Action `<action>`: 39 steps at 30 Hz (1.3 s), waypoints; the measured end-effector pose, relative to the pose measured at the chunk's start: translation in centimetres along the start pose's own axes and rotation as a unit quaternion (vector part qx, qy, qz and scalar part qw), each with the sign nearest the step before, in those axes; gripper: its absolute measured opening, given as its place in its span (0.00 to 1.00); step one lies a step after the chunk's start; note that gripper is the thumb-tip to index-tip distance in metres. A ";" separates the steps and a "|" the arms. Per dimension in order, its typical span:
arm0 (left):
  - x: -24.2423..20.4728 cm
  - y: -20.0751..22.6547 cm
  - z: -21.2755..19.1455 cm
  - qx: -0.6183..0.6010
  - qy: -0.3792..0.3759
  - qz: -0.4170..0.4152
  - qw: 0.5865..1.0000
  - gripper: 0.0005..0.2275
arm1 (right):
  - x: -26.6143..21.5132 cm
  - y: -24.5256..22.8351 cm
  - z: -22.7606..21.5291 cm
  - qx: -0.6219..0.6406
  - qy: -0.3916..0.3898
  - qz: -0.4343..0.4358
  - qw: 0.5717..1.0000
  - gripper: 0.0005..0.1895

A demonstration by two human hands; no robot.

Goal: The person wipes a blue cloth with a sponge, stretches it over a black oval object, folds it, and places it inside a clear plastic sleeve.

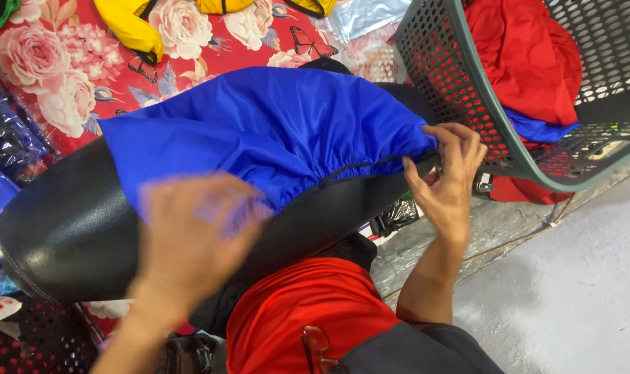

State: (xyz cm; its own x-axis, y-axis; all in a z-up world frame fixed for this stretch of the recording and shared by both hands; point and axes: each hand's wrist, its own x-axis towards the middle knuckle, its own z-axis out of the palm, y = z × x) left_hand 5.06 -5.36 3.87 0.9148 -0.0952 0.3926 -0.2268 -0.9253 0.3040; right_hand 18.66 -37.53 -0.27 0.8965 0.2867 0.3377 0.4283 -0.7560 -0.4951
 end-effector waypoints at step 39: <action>-2.8 -0.5 13.3 0.109 0.052 0.069 0.990 0.08 | 1.5 18.3 8.1 0.560 -0.031 0.160 0.812 0.09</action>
State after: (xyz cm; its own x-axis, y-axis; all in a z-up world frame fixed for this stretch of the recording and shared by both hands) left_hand 7.08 -9.49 -8.94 0.8376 -0.1987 0.5089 -0.2596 -0.9644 0.0506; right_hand 28.77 -46.17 -15.32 0.9713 0.2365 0.0248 -0.0241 0.2016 -0.9792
